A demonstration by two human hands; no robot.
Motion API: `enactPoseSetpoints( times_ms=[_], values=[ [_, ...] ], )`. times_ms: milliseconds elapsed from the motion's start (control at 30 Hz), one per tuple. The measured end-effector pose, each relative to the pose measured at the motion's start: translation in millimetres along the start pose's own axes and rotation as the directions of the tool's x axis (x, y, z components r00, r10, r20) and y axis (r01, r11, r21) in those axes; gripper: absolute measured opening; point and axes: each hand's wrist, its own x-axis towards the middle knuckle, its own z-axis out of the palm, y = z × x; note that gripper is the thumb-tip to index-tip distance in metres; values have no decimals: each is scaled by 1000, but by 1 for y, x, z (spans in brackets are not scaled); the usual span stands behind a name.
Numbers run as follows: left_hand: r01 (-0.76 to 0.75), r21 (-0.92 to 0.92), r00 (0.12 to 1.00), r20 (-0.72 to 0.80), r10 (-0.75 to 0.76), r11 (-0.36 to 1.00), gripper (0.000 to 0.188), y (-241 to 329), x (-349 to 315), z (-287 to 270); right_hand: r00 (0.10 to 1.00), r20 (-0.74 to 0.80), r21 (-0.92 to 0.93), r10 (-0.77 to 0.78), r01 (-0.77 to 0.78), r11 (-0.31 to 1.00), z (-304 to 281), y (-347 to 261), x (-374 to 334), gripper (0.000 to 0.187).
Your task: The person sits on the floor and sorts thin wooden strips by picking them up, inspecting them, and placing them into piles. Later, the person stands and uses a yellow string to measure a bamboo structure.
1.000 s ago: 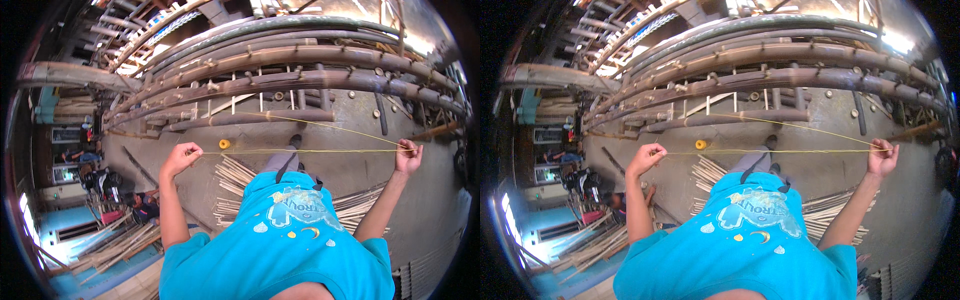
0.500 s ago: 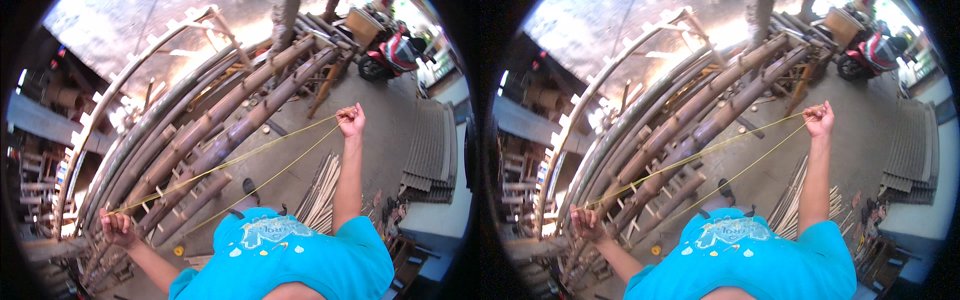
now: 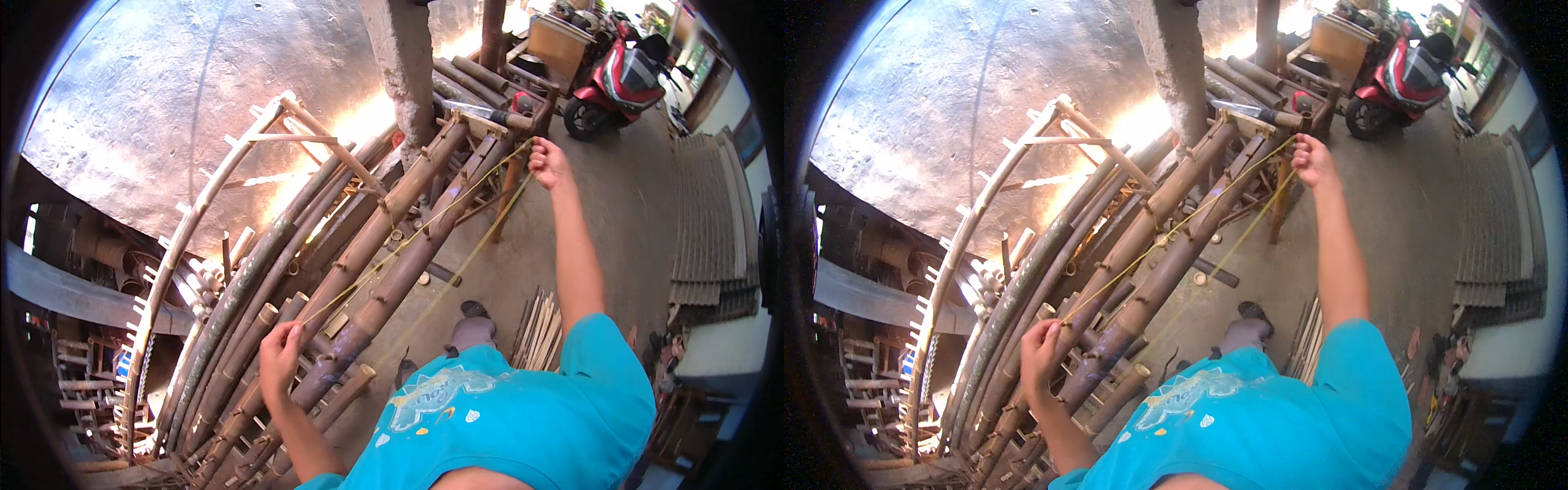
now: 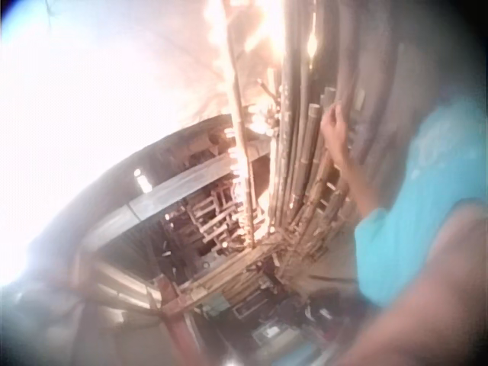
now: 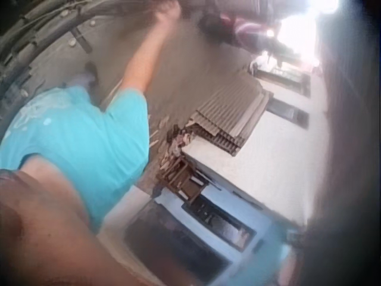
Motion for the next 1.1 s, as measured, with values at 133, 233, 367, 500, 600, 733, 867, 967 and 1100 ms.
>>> enactPoseSetpoints(
  times_ms=[133,233,367,500,600,733,867,967,1100],
  values=[
    [30,100,987,-157,-14,995,21,-52,48,87,952,-193,-402,-239,145,904,-31,1,124,17],
    [167,237,919,-389,-64,957,22,-95,52,130,818,131,-925,-560,304,228,-40,20,166,14],
    [221,168,863,-492,-112,961,22,-93,35,163,994,34,-623,-99,99,776,-26,17,170,13],
    [247,222,838,-538,-93,943,23,-78,37,185,975,101,-674,-197,212,708,-36,8,178,11],
    [278,274,801,-596,-64,921,24,-65,46,193,754,458,-868,-472,494,-52,-32,9,176,9],
    [281,281,708,-707,-1,918,23,-71,49,201,720,555,-831,-416,464,-307,-5,5,163,10],
    [358,279,652,-757,-25,891,23,-73,43,213,742,586,-799,-326,461,-386,-19,4,153,10],
    [319,271,657,-754,-6,908,21,-72,39,217,744,579,-800,-334,440,-407,-27,5,144,10],
    [213,279,697,-715,54,936,23,-60,17,233,709,565,-824,-422,459,-332,-29,14,124,13]
  ],
)
